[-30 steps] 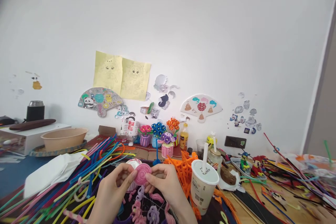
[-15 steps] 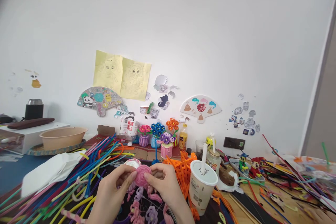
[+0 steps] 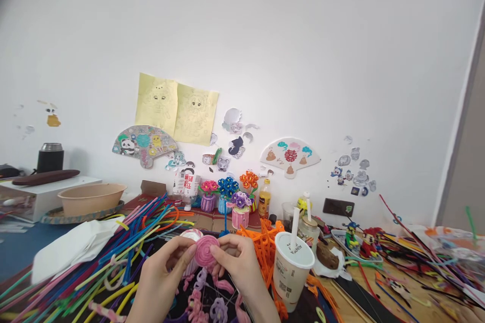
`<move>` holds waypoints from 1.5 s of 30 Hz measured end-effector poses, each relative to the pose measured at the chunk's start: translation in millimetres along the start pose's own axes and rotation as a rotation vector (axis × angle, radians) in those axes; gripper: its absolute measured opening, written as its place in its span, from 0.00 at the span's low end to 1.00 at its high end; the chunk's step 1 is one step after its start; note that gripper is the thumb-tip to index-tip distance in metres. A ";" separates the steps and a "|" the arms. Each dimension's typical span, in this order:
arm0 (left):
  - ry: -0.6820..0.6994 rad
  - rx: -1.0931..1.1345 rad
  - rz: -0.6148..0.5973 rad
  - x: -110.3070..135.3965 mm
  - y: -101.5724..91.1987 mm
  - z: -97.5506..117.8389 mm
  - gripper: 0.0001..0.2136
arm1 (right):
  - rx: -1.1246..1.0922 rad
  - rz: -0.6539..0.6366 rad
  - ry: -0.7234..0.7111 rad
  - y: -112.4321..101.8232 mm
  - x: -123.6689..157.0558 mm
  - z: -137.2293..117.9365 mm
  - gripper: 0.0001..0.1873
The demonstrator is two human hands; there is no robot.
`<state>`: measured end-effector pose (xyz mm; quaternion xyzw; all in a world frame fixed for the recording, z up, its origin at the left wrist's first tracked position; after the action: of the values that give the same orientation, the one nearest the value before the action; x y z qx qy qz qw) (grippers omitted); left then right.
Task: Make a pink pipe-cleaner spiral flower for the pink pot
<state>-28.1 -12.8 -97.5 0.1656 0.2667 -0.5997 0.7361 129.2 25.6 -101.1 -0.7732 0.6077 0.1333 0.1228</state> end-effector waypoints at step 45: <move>0.000 -0.059 -0.030 -0.3 3.2 -0.5 0.13 | 0.034 -0.053 0.034 -4.6 0.9 -1.3 0.25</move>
<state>-25.2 -11.5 -97.9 0.1396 0.2867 -0.6026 0.7316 133.9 25.4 -100.1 -0.7889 0.5913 0.1064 0.1290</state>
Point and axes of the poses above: each hand's wrist, its own x-axis away from the middle knuckle, its own y-axis out of the palm, z = x × y, the point moved 3 cm from there along -x, towards the middle knuckle, and after that the axes turned 4 degrees about x, right-handed, at the moved point
